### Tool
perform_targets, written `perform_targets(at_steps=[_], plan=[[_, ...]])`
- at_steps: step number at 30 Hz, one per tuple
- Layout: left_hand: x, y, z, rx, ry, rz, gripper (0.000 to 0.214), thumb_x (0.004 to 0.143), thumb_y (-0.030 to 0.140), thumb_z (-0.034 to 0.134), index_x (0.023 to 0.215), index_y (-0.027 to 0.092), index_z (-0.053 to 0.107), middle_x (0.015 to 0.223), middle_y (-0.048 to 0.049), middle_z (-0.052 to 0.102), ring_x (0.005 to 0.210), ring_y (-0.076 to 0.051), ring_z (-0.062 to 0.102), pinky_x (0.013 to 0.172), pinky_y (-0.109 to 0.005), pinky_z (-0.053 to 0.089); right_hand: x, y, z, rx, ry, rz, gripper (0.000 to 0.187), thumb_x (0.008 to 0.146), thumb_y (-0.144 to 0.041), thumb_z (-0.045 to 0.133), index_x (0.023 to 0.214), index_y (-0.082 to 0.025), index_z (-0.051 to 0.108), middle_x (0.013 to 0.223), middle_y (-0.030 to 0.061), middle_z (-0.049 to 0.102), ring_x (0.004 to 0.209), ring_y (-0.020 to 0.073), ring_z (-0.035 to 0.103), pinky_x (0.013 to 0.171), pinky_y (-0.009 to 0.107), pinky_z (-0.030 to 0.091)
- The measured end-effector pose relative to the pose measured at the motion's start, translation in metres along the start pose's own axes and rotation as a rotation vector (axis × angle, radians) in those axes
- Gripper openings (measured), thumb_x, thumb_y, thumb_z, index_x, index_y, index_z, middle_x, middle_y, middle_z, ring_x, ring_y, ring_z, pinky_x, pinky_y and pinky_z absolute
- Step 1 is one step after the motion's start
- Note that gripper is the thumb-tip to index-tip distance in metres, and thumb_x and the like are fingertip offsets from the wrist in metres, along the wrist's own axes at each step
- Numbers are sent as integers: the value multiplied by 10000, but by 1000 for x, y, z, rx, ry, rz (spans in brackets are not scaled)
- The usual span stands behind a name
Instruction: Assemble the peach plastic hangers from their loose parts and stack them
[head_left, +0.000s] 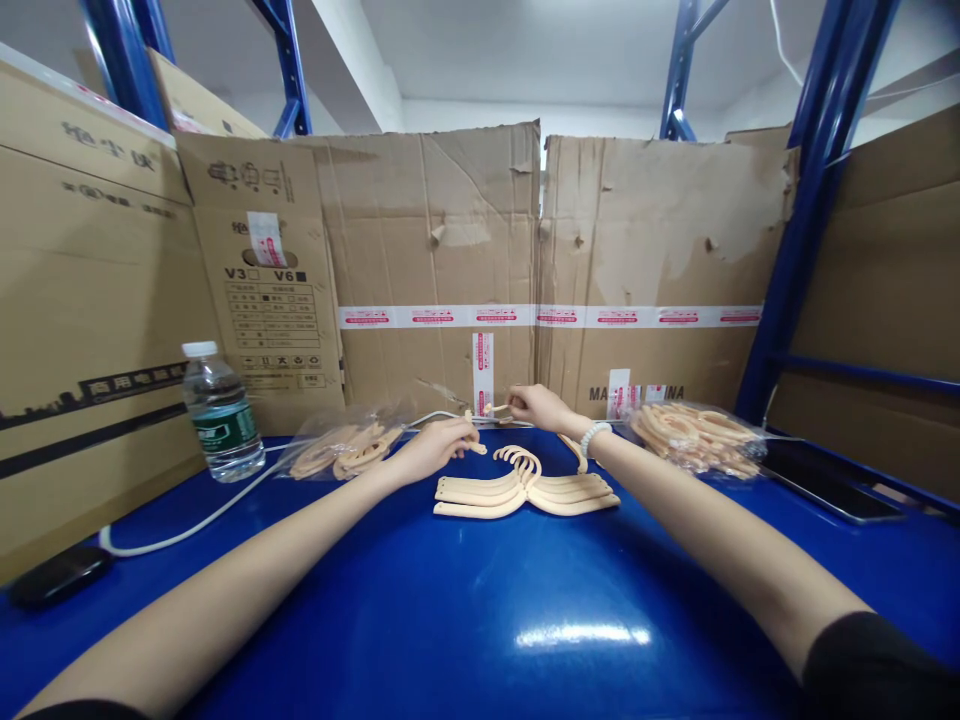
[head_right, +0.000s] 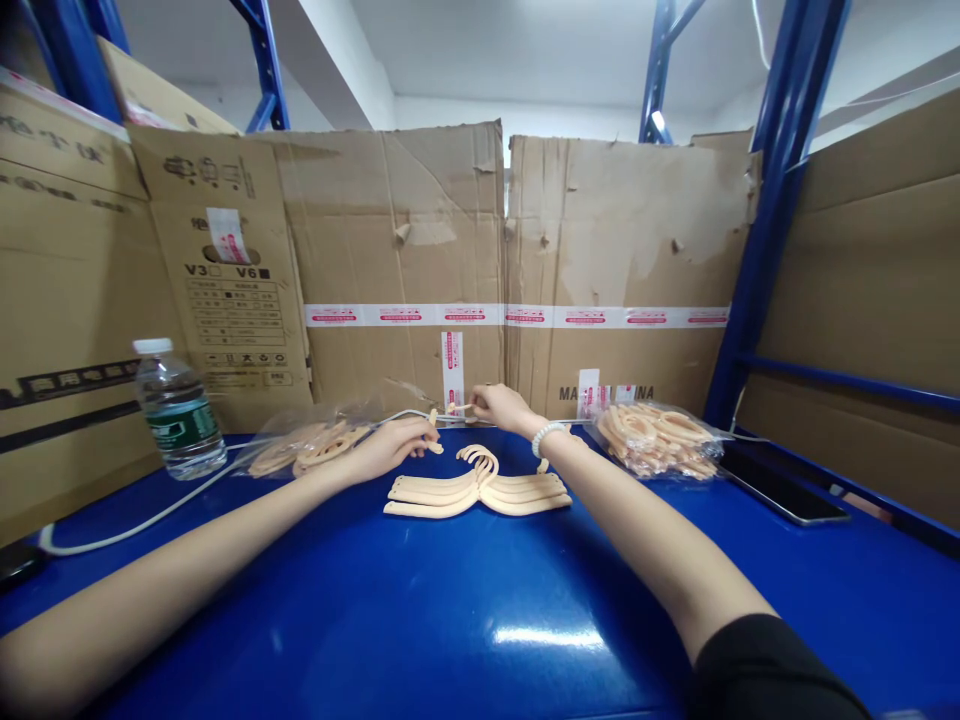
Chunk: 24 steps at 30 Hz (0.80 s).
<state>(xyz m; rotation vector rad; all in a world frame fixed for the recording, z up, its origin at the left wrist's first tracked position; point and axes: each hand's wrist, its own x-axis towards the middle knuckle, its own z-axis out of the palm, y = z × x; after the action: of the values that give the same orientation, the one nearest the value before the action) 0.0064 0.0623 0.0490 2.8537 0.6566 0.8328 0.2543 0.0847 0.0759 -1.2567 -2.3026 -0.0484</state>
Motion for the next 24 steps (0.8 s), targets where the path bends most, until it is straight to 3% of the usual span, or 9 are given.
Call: perform_targets(at_steps=[4, 8, 12, 15, 17, 20, 24], plan=[[-12, 31, -8, -33, 109, -19, 179, 924, 163, 442, 957, 183, 616, 907, -46, 668, 815, -171, 626, 775, -323, 493, -39, -18, -30, 152, 107, 69, 161, 898, -270, 497, 875, -138, 585, 598, 2, 636, 516, 101, 561, 546, 212, 413], [-23, 66, -6, -204, 254, -38, 198, 923, 240, 495, 845, 183, 669, 947, -70, 692, 931, -199, 634, 827, -335, 501, -88, -41, -42, 416, 59, 136, 257, 878, -421, 534, 829, -169, 542, 485, -28, 601, 407, 100, 533, 454, 202, 401], [-26, 85, 11, -428, 356, -179, 123, 843, 272, 614, 812, 179, 688, 938, -72, 683, 900, -204, 646, 759, -311, 546, -113, -60, -32, 760, 32, 216, 295, 831, -462, 595, 813, -174, 532, 483, -9, 625, 398, 100, 547, 411, 190, 380], [-29, 91, 24, -571, 399, -289, 111, 770, 276, 682, 765, 169, 653, 863, -46, 654, 839, -190, 647, 762, -321, 564, -117, -71, -22, 952, 49, 302, 302, 768, -442, 658, 822, -171, 538, 639, 49, 703, 538, 140, 650, 434, 194, 429], [-32, 95, 31, -645, 437, -365, 174, 738, 297, 706, 720, 173, 586, 761, -7, 614, 758, -170, 648, 718, -312, 573, -119, -77, -18, 1066, 55, 341, 261, 734, -375, 684, 835, -172, 553, 785, 69, 729, 651, 158, 688, 497, 215, 491], [-34, 103, 36, -797, 467, -466, 318, 696, 319, 745, 726, 202, 451, 668, 52, 576, 667, -153, 672, 659, -298, 584, -126, -83, -14, 1225, 74, 350, 217, 737, -343, 674, 840, -180, 576, 878, 61, 728, 664, 149, 687, 536, 233, 526], [-35, 114, 37, -961, 544, -509, 461, 629, 249, 791, 849, 234, 386, 774, 65, 629, 718, -157, 706, 654, -281, 588, -137, -89, -7, 1272, 105, 378, 303, 722, -422, 727, 830, -180, 579, 858, 62, 719, 611, 144, 672, 463, 213, 498]])
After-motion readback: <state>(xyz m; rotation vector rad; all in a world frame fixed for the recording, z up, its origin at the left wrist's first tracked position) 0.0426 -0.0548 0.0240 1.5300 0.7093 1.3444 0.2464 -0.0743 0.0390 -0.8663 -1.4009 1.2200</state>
